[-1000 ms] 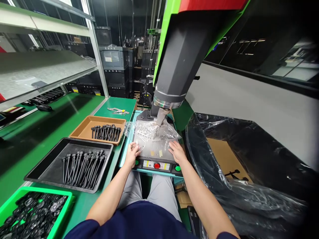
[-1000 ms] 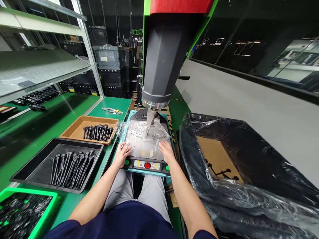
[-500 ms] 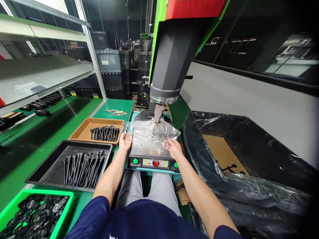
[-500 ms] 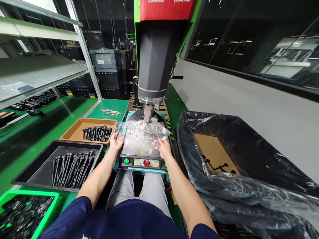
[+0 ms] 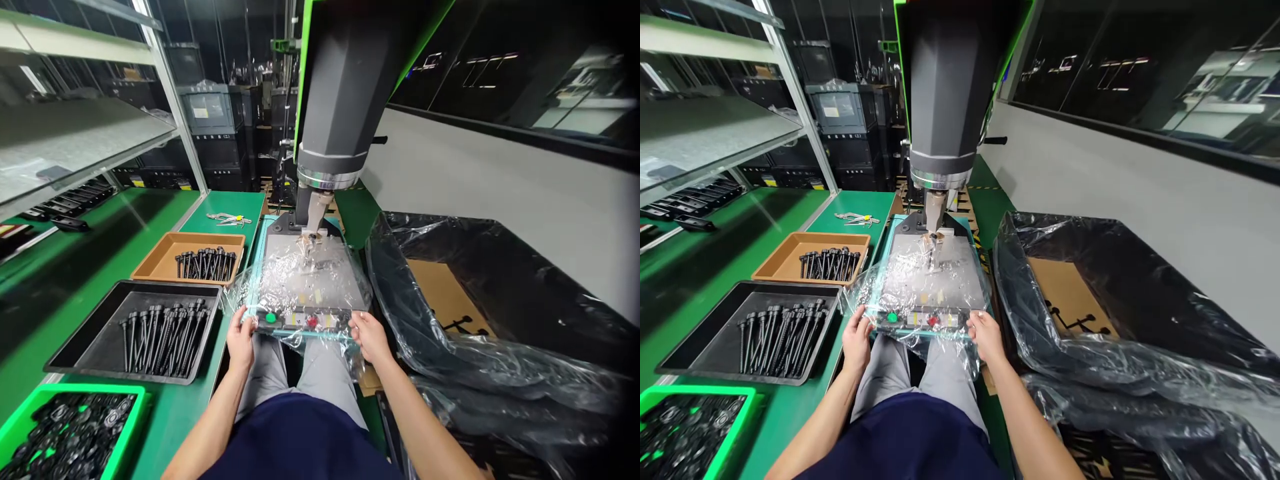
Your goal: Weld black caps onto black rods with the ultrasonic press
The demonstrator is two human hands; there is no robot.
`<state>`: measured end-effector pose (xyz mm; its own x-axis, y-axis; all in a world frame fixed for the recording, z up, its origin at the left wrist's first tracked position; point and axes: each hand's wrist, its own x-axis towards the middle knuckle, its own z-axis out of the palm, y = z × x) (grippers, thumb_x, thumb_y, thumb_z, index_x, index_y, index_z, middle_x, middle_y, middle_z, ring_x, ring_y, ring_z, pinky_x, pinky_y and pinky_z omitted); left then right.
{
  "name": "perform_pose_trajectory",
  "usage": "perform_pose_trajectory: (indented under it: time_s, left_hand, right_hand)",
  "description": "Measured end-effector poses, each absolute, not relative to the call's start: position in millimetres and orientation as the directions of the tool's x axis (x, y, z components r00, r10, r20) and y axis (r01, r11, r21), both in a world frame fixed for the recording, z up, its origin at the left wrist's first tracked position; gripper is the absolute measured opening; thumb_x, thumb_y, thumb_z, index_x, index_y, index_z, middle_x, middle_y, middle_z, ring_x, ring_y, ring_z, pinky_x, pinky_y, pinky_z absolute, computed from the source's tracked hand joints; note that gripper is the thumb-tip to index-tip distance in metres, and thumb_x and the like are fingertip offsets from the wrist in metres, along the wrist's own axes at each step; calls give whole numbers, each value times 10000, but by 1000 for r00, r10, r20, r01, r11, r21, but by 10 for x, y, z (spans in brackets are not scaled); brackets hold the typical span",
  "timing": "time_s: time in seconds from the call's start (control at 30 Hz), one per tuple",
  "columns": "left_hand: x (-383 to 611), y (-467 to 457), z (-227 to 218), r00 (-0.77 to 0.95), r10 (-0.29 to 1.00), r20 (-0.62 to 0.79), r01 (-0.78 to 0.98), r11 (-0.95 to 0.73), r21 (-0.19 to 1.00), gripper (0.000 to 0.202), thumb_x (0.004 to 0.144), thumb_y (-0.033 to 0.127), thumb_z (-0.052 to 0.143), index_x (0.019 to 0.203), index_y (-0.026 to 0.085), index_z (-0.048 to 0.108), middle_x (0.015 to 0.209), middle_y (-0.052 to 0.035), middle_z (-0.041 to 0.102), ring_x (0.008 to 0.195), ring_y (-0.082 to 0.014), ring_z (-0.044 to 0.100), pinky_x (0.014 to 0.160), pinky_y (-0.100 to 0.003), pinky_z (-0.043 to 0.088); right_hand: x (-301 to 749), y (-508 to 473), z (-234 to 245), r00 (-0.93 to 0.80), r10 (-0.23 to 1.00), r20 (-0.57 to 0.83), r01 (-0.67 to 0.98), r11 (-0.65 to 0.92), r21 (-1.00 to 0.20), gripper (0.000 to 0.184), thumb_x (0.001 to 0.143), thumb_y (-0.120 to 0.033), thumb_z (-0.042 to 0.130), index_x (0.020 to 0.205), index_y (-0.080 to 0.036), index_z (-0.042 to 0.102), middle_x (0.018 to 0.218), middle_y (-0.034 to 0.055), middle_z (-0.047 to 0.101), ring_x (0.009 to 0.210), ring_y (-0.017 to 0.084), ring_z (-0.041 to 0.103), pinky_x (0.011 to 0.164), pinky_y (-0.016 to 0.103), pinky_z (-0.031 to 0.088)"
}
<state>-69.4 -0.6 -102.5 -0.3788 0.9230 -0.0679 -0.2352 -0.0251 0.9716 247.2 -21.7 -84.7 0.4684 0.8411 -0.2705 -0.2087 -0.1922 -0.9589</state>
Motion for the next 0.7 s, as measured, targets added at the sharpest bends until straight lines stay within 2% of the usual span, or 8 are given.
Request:
perform_pose_trajectory:
  time_s: [0.13, 0.23, 0.3, 0.37, 0.43, 0.5, 0.6, 0.7]
  left_hand:
    - [-745, -524, -1234, -338, 940, -33, 55, 55, 997, 564, 840, 507, 645, 1312, 203, 588, 1328, -124, 595, 864, -165, 669, 802, -305, 555]
    - [-694, -749, -1395, -274, 955, -116, 56, 136, 989, 655, 811, 568, 650, 1336, 186, 566, 1246, -137, 639, 929, -215, 685, 795, -326, 565]
    - [-650, -828, -1508, -223, 952, -210, -3, 215, 977, 742, 778, 585, 675, 1368, 157, 534, 1084, -132, 697, 924, -235, 690, 797, -351, 571]
    - [-624, -858, -1604, -171, 945, -278, -27, 278, 960, 801, 756, 599, 687, 1383, 132, 517, 938, -111, 717, 881, -237, 693, 804, -376, 572]
    - [-624, -852, -1670, -136, 944, -300, 3, 303, 953, 784, 736, 614, 691, 1339, 128, 563, 883, -102, 716, 845, -235, 693, 794, -382, 571]
    - [-645, -832, -1707, -115, 945, -306, 62, 314, 947, 710, 714, 613, 702, 1242, 143, 641, 870, -102, 716, 815, -233, 692, 769, -377, 569]
    - [-690, -820, -1741, -86, 939, -332, 155, 341, 927, 568, 682, 587, 725, 1061, 163, 725, 852, -104, 717, 759, -232, 684, 701, -367, 563]
    - [-733, -860, -1791, -74, 937, -341, 254, 348, 902, 455, 671, 549, 736, 930, 175, 752, 755, -80, 702, 640, -217, 653, 607, -359, 542]
  right_hand:
    - [2494, -608, -1210, 470, 807, -358, -191, -303, -934, 489, 585, -608, 754, 780, -199, 571, 620, -26, 556, 389, 84, 418, 343, 175, 200]
    - [2623, -731, -1419, 482, 800, -359, -98, -357, -929, 499, 612, -647, 696, 826, -210, 586, 640, -6, 577, 417, 126, 466, 358, 211, 262]
    - [2787, -715, -1454, 536, 793, -289, 111, -405, -907, 484, 629, -631, 679, 875, -219, 610, 688, 29, 615, 511, 195, 559, 416, 278, 394]
    - [2958, -604, -1368, 619, 778, -107, 394, -425, -815, 470, 648, -571, 683, 946, -210, 641, 833, 103, 663, 728, 293, 648, 602, 402, 522]
    - [3052, -379, -1160, 618, 774, 139, 611, -362, -704, 491, 706, -520, 648, 1051, -172, 655, 1042, 184, 653, 962, 362, 640, 839, 499, 513]
    - [3012, -31, -872, 516, 795, 320, 711, -188, -678, 502, 799, -502, 556, 1140, -144, 644, 1150, 203, 620, 1045, 355, 620, 947, 509, 474]
    - [2742, 658, -426, 320, 851, 416, 680, 100, -727, 412, 871, -484, 506, 1098, -181, 668, 1064, 136, 654, 965, 281, 644, 879, 425, 524]
    - [2427, 1351, -101, 230, 862, 452, 660, 203, -724, 389, 845, -444, 558, 1094, -171, 680, 1063, 132, 659, 964, 275, 635, 863, 412, 524]
